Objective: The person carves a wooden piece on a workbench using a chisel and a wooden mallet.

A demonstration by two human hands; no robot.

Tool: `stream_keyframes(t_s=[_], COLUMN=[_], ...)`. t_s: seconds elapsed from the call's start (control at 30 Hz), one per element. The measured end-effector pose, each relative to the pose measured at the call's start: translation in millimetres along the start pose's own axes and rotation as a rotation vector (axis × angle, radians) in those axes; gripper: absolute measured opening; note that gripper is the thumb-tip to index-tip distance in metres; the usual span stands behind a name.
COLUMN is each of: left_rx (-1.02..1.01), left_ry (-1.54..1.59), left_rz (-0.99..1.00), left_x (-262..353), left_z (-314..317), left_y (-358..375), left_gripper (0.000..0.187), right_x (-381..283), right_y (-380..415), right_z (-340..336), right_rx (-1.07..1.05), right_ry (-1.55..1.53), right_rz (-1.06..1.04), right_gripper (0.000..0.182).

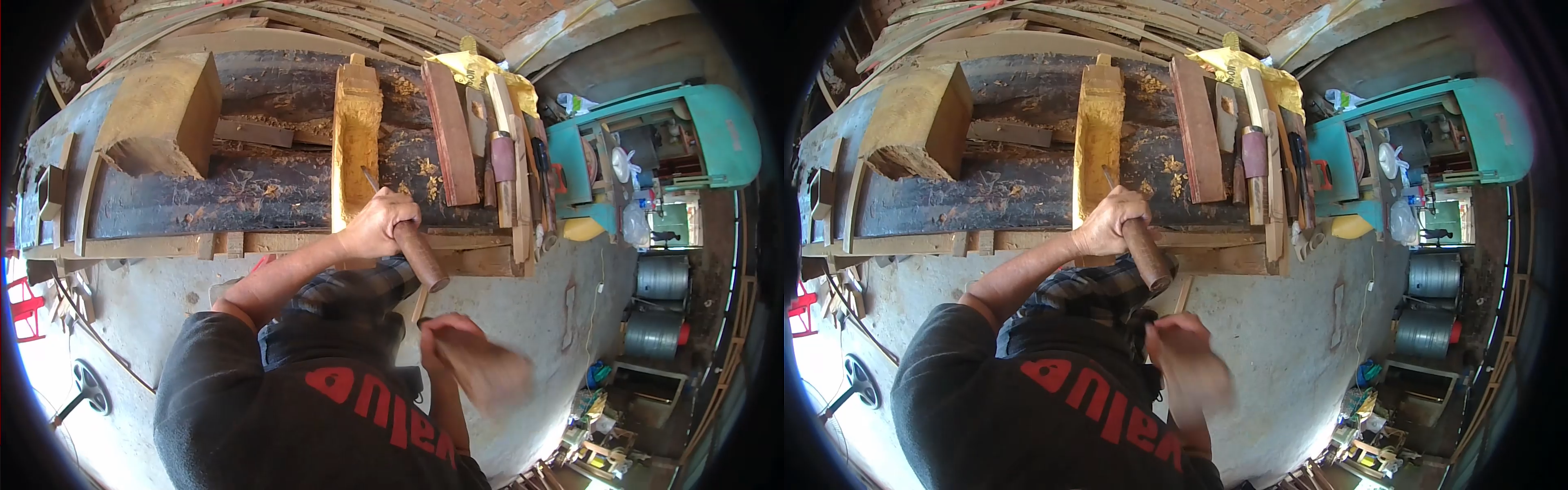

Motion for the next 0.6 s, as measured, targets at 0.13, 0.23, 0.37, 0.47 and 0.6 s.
stream_keyframes(t_s=[0.13,0.23,0.37,0.47,0.6], left_rx=[-0.016,-0.043,-0.031,-0.013,0.069], left_ry=[-0.036,-0.029,-0.079,-0.178,-0.212], left_rz=[-0.002,-0.015,-0.002,-0.064,-0.082], left_x=[-2,-2,-6,-10,-2], left_z=[-2,4,2,-2,-8], left_y=[-2,3,4,-2,-1], left_gripper=[0.022,0.021,0.024,0.031,0.021], right_x=[28,11,-7,33,8], right_y=[5,13,0,6,16], right_z=[26,11,15,37,6], right_rx=[0.45,0.282,0.313,0.35,0.372], right_ry=[-0.306,-0.044,0.007,-0.302,-0.053], right_rz=[0.237,0.065,-0.011,0.458,0.098], right_gripper=[0.034,0.036,0.035,0.036,0.035])
Point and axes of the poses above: each hand's wrist, its own y-axis away from the middle knuckle, its own z-axis out of the palm, x = y × z, the point moved 4 cm from there along -y, towards the middle knuckle, and after that the axes turned 4 degrees about -x, right-handed, at the moved point
